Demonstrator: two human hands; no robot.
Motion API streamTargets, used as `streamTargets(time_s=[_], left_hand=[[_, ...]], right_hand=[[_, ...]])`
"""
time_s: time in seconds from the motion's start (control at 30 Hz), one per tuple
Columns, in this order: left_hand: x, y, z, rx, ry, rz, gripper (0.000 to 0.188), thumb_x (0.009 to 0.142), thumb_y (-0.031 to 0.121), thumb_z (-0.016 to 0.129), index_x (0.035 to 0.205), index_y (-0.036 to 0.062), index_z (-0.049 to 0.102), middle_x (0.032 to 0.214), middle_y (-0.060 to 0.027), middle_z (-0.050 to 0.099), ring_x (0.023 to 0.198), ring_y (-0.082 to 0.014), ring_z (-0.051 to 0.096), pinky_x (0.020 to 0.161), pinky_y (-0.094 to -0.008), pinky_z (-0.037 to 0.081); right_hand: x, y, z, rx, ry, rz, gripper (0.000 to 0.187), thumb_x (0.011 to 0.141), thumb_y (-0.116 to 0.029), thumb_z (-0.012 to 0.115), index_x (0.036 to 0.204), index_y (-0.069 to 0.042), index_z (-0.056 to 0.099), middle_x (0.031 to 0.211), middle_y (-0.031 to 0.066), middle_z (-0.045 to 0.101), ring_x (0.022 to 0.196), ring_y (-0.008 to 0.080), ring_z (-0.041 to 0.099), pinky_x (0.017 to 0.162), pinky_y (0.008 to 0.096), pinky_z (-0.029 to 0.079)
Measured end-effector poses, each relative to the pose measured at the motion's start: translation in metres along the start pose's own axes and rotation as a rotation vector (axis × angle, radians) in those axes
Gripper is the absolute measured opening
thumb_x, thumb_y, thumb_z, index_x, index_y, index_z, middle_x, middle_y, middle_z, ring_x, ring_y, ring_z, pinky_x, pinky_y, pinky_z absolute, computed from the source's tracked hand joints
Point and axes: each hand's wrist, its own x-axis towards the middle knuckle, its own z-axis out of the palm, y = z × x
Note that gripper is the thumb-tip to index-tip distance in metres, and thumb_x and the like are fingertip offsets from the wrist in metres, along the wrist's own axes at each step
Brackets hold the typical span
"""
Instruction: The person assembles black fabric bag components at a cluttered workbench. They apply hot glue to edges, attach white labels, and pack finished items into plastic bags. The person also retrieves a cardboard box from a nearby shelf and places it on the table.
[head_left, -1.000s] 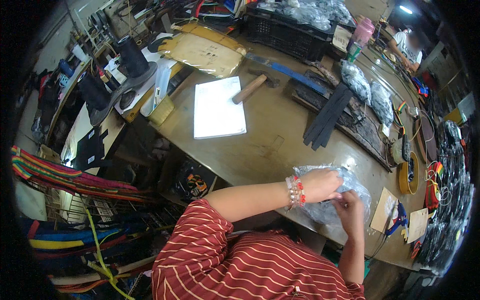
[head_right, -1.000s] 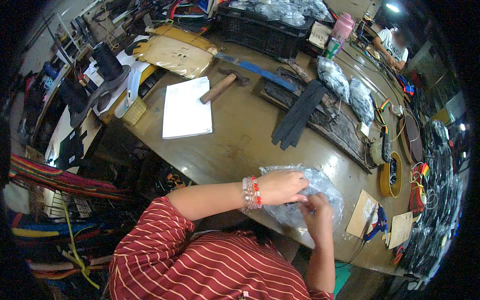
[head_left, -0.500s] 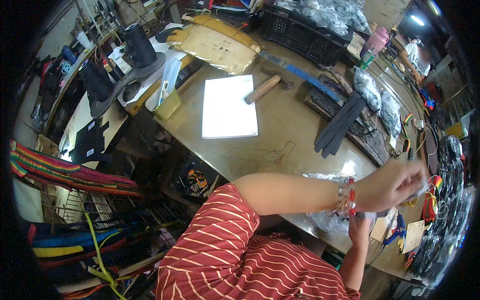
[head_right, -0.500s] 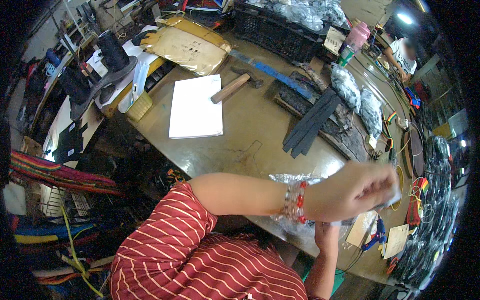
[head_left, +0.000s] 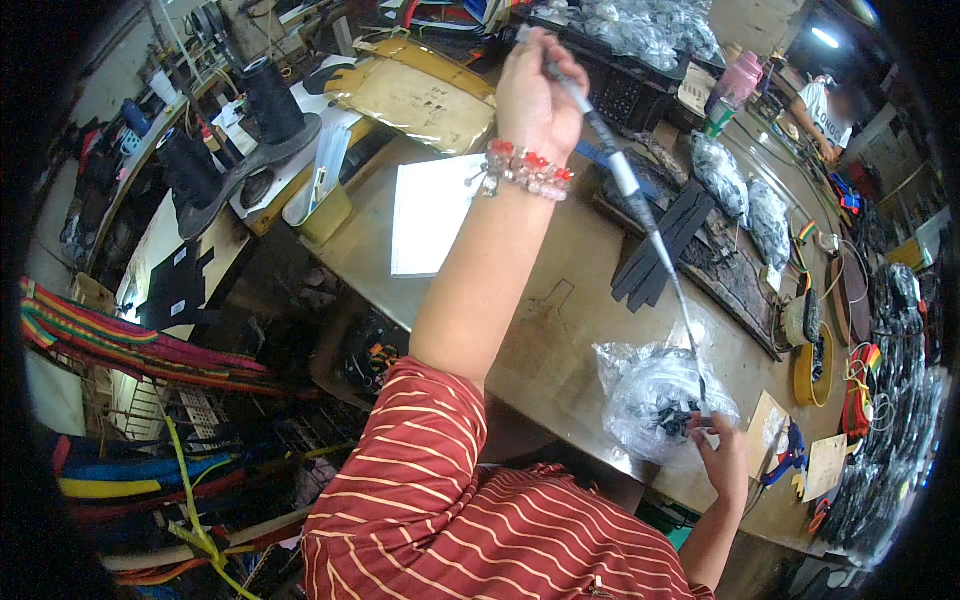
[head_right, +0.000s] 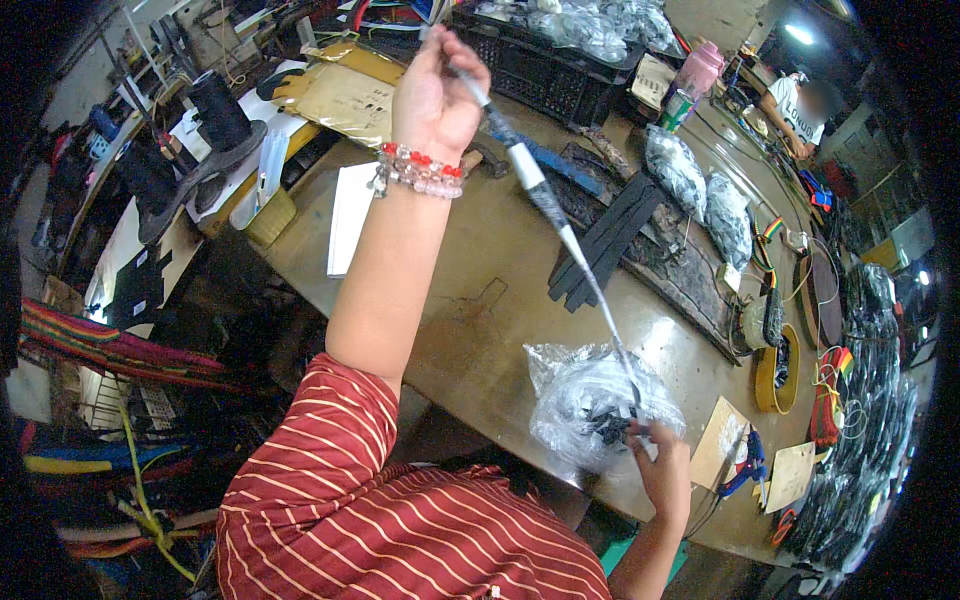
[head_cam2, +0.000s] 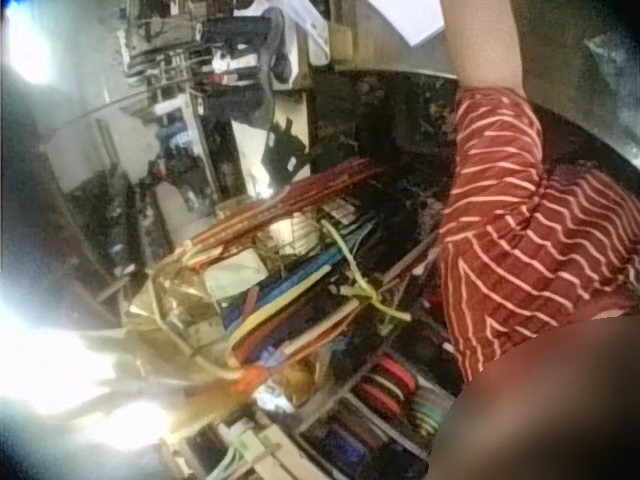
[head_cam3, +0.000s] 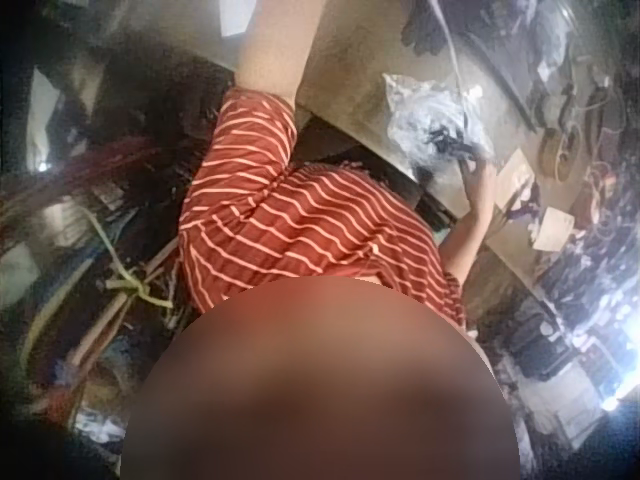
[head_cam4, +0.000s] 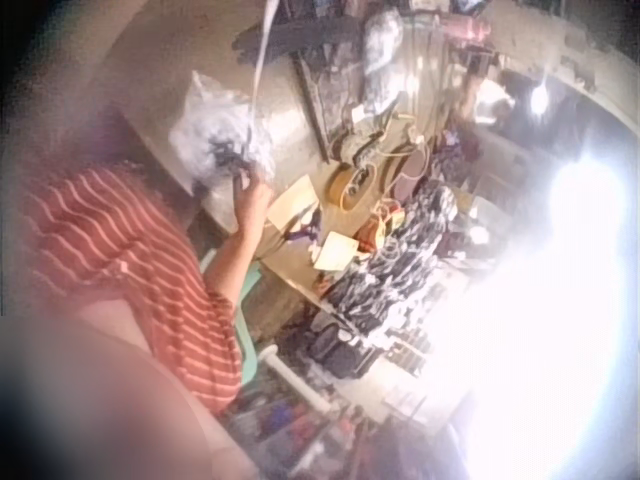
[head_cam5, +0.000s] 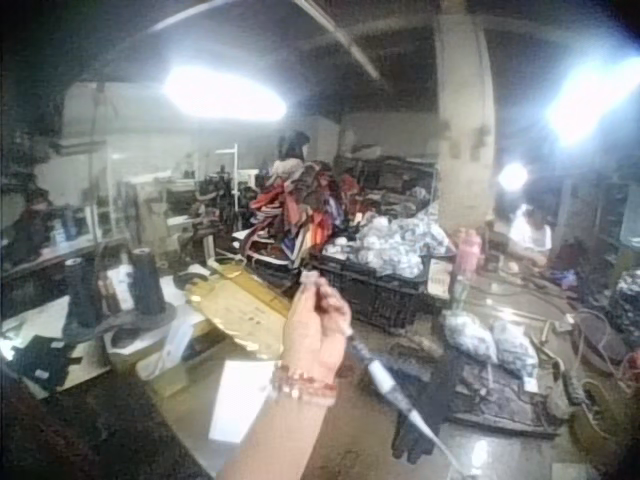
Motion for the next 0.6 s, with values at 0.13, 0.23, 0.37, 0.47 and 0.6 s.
streamTargets(time_s=[0.13,0.23,0.37,0.47,0.6], left_hand=[[-0.050,-0.039,-0.009,0.639,-0.333,0.121,0.010,0.090,0.017,0.057,0.095,0.0081,0.057,0.083,-0.0026,0.060,0.075,-0.0115,0.060,0.065,-0.0259,0.052],[-0.118,-0.091,0.011,1.000,-0.621,-0.136,0.011,0.085,0.018,0.062,0.092,0.0093,0.061,0.090,-0.0031,0.063,0.084,-0.0138,0.058,0.076,-0.0293,0.047],[-0.169,-0.112,0.051,1.342,-1.136,0.179,0.012,0.082,0.022,0.062,0.088,0.0115,0.064,0.086,-0.0049,0.061,0.082,-0.0216,0.056,0.074,-0.0325,0.042],[-0.157,-0.108,0.078,0.786,-0.822,0.053,0.007,0.083,0.017,0.062,0.082,0.0101,0.062,0.078,-0.0066,0.060,0.075,-0.0182,0.057,0.066,-0.0283,0.044],[-0.066,-0.037,0.047,0.508,-0.476,0.000,0.009,0.088,0.015,0.056,0.090,0.0060,0.056,0.081,-0.0054,0.058,0.074,-0.0178,0.058,0.071,-0.0311,0.049]], right_hand=[[0.005,-0.024,-0.018,0.263,0.108,-0.225,0.036,0.069,-0.003,0.070,0.104,-0.002,0.061,0.110,0.0132,0.062,0.100,0.0257,0.059,0.080,0.0350,0.047],[0.019,-0.042,-0.026,0.524,0.468,-0.309,0.052,0.063,-0.002,0.076,0.110,0.002,0.056,0.113,0.0135,0.059,0.107,0.0240,0.055,0.090,0.0339,0.043],[0.020,-0.055,-0.005,0.854,0.489,-0.285,0.056,0.071,-0.004,0.073,0.120,0.002,0.046,0.102,0.0107,0.061,0.100,0.0219,0.058,0.086,0.0337,0.046],[0.009,-0.053,0.003,0.857,0.086,-0.252,0.035,0.074,0.000,0.069,0.107,0.004,0.056,0.091,0.0099,0.063,0.074,0.0173,0.063,0.064,0.0285,0.051],[0.002,-0.042,-0.005,0.515,-0.170,-0.236,0.015,0.077,0.004,0.065,0.092,0.002,0.064,0.077,0.0089,0.063,0.060,0.0138,0.061,0.052,0.0263,0.048]])
